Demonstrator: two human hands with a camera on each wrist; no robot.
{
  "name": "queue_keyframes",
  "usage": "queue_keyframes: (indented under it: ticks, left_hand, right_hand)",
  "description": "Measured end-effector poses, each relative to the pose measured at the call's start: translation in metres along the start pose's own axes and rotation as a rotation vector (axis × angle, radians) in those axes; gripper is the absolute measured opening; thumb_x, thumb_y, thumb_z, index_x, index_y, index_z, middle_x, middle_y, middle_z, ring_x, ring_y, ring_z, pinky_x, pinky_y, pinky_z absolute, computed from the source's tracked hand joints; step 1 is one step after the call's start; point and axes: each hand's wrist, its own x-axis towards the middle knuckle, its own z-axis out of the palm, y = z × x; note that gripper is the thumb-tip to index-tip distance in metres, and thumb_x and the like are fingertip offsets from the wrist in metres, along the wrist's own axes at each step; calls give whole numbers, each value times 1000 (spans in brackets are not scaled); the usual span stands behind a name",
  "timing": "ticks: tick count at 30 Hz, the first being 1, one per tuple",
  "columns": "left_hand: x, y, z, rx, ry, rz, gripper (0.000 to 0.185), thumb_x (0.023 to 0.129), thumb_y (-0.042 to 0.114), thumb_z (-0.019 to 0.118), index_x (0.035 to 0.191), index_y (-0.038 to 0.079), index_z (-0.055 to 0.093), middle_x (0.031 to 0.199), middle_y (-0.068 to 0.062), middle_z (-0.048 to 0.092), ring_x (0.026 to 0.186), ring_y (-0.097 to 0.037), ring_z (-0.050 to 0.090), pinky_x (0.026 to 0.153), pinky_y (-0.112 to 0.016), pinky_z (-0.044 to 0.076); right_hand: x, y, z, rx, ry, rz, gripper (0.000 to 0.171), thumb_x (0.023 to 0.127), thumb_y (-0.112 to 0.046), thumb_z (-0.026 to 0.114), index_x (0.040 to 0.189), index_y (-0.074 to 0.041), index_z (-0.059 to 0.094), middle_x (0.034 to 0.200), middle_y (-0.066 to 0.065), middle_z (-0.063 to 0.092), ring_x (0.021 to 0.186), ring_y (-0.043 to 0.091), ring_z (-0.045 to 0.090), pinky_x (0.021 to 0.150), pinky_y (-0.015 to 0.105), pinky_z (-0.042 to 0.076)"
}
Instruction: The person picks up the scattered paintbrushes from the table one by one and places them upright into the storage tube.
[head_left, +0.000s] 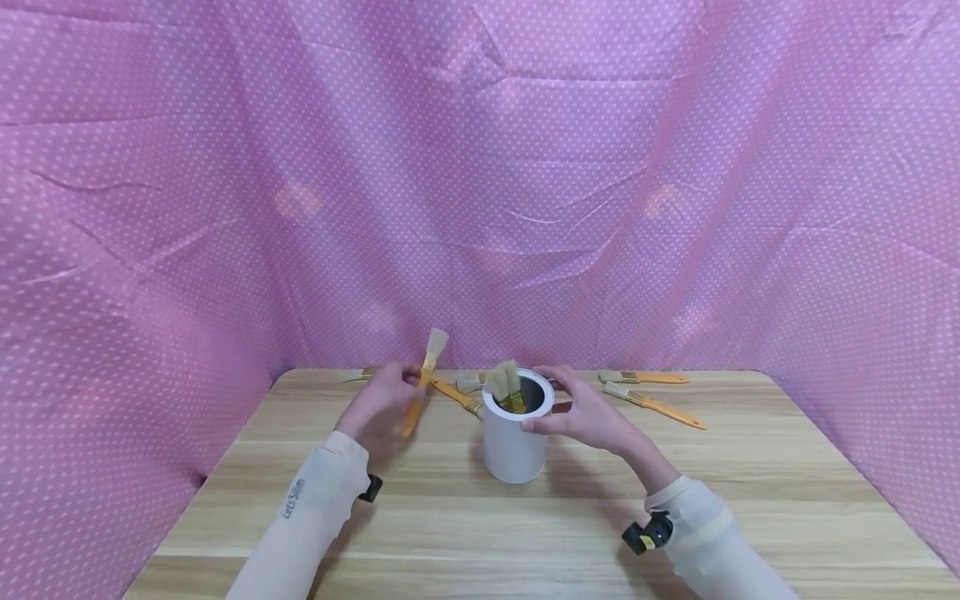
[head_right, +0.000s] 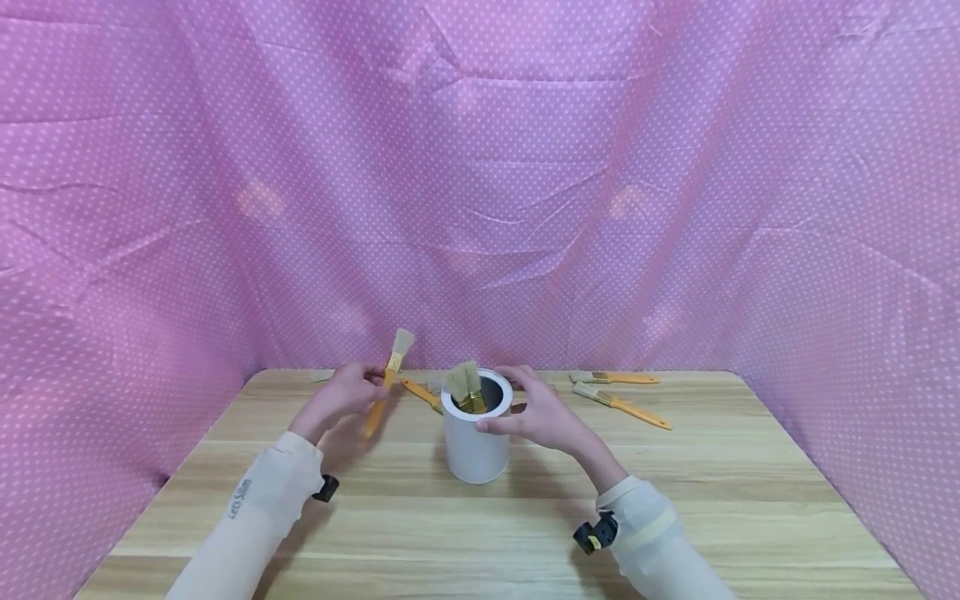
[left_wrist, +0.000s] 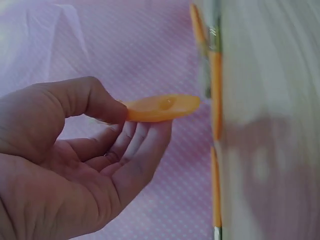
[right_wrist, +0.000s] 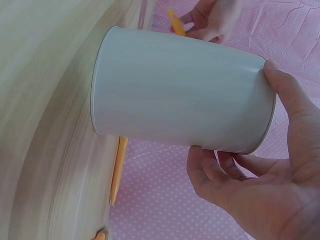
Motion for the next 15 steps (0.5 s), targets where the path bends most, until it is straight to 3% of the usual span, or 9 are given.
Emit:
queue_keyframes:
  ticks: [3, 7, 15]
  left_hand:
    - [1, 13, -1, 30, -9, 83, 40, 95, 1, 64, 134, -7, 56, 118, -19, 58, 103, -28, 60, 83, -36, 59]
    - [-6, 33, 1, -77, -34, 116, 40, 96, 1, 63, 134, -7, 54, 120, -20, 56, 104, -31, 63, 82, -38, 61]
    - [-33, 67, 21, -229, -101, 292, 35, 94, 0, 69, 127, -6, 61, 116, -20, 64, 103, -31, 66, 83, -41, 60]
  right_hand:
    - [-4, -14, -1, 1, -10, -5, 85, 82, -21, 88, 151, -2, 41, 144, 18, 47, 131, 40, 47, 99, 53, 51]
    - [-10, -36, -2, 20, -16, -22, 81, 83, -19, 87, 148, 2, 43, 141, 21, 48, 130, 41, 47, 100, 57, 49]
    - [-12, -39, -3, 9, -22, -7, 82, 83, -20, 87, 149, -1, 43, 142, 19, 48, 129, 39, 49, 99, 54, 51]
